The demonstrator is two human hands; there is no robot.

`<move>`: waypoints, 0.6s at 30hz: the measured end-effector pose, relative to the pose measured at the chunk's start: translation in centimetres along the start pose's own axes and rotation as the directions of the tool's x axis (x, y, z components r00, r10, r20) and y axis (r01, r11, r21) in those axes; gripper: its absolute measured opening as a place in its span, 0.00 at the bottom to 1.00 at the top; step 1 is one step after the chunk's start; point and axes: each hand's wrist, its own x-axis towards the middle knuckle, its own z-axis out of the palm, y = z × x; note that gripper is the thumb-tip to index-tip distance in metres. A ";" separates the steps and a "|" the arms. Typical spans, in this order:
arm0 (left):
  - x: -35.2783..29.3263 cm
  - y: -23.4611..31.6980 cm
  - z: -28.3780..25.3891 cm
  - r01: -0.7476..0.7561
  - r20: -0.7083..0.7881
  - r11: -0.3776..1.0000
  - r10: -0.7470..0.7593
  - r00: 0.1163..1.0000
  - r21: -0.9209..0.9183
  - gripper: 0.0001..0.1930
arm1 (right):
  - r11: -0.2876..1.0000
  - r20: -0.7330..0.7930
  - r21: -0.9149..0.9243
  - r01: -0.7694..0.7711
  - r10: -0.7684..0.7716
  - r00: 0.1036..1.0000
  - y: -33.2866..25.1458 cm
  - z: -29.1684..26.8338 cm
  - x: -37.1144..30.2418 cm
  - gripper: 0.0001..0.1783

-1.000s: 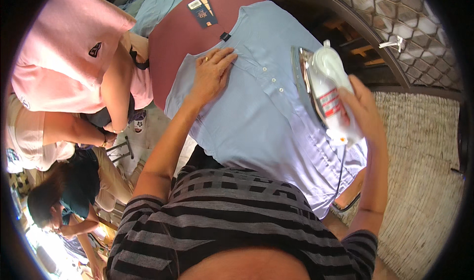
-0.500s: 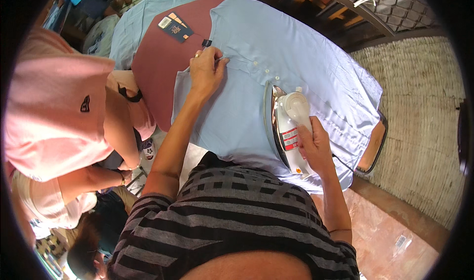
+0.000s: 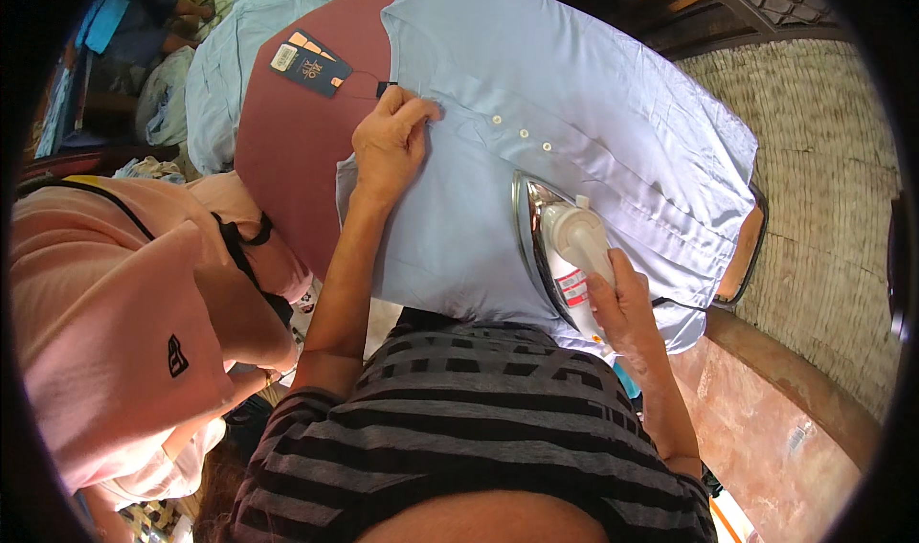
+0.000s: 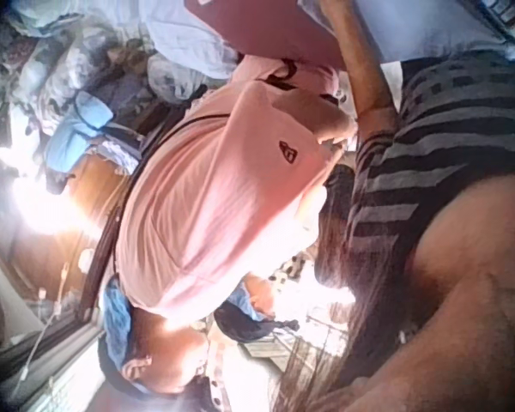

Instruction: The person irons a light blue button-down shirt on an ironing board, using an iron to smooth the collar and front panels.

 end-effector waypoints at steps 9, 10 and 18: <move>1.1 1.7 -0.4 0.075 0.067 0.991 -0.083 0.994 0.110 0.07 | 0.994 -0.072 0.009 0.110 -0.109 0.991 -5.1 -0.5 2.2 0.15; 1.2 1.6 -0.5 0.087 0.080 0.992 -0.095 0.992 0.089 0.08 | 0.995 -0.068 0.024 0.101 -0.099 0.993 -5.8 -0.1 2.8 0.15; 1.1 0.3 -1.1 0.140 0.095 0.987 -0.133 0.987 -0.074 0.08 | 0.998 -0.027 0.058 0.030 -0.028 0.999 -4.2 2.2 2.7 0.19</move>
